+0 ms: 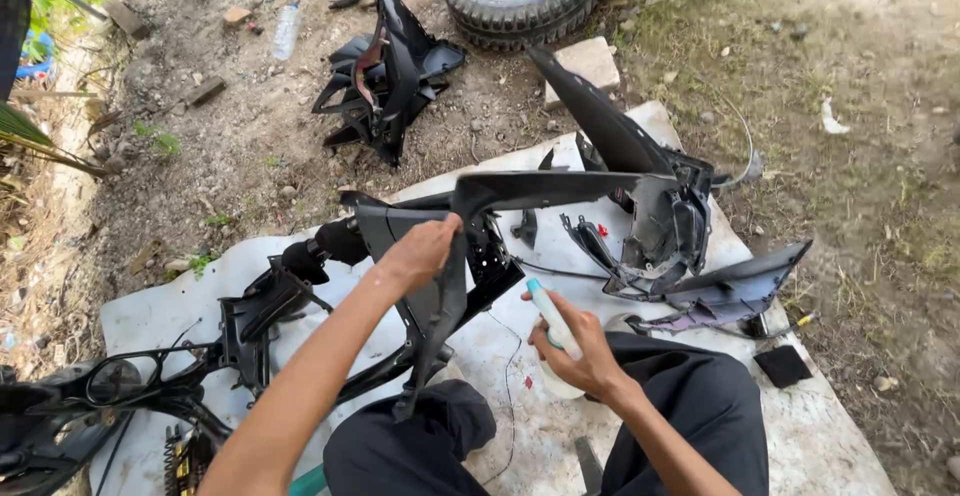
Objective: The person sprays a liquid from a white bottle onto a black motorcycle frame and then wipes it with a dark cloth. They dip the cloth into a green bucket of water to rinse it and continue scrubbing the frame and a separate black plastic part. The person flips the parts over to clean different sides.
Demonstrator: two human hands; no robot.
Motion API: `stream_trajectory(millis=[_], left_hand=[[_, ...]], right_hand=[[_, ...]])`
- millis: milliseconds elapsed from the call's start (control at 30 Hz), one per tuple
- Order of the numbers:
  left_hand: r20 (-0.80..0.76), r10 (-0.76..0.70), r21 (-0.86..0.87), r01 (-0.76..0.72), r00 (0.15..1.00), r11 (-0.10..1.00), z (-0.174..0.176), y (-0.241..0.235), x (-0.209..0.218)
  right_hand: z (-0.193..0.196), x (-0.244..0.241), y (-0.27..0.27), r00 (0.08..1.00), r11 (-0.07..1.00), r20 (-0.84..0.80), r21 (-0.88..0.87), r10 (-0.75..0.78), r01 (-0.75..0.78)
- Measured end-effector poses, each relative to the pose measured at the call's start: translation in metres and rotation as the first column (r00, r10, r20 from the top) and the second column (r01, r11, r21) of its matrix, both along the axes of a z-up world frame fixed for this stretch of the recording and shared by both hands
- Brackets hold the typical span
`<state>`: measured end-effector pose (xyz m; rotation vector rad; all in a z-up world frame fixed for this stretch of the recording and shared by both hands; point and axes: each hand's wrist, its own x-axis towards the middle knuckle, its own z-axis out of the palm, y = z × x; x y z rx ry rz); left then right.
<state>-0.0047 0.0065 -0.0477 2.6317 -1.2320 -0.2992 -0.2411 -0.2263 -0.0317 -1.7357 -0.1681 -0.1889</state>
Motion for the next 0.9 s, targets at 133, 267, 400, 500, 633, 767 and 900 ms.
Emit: stream_trajectory(millis=[133,267,400,500,633,767,900], left_hand=[[-0.138,0.166,0.145,-0.146,0.976,0.979,0.049,-0.032,-0.042],[-0.011,0.161,-0.223,-0.16,0.987,0.962,0.001,-0.026,-0.052],[-0.043,0.591,-0.237,-0.583,0.805,0.777,0.039,-0.043,-0.101],[-0.038,0.755,-0.271,-0.734,0.655,0.623,-0.019,-0.037,-0.106],[0.245,0.76,-0.599,-0.523,0.602,0.607,-0.04,-0.024,-0.151],[0.161,0.708,-0.427,-0.598,0.688,0.679,-0.066,-0.009,-0.142],[0.191,0.675,-0.364,-0.588,0.712,0.723,-0.042,0.023,-0.102]], right_hand=[[-0.002,-0.001,0.012,0.999,1.0,-0.042,0.014,-0.007,0.008],[-0.01,-0.001,0.015,1.0,0.999,-0.022,0.037,0.013,-0.013],[-0.016,-0.007,0.018,0.988,0.995,-0.157,0.104,0.002,0.014],[-0.016,-0.011,0.02,0.993,0.997,-0.12,0.077,-0.019,0.028],[-0.019,-0.014,0.02,0.981,0.995,-0.193,0.1,-0.01,0.03],[-0.017,-0.015,0.019,0.992,0.999,-0.122,-0.014,-0.033,0.031],[0.003,-0.013,0.023,0.988,0.993,-0.138,-0.098,-0.073,0.06]])
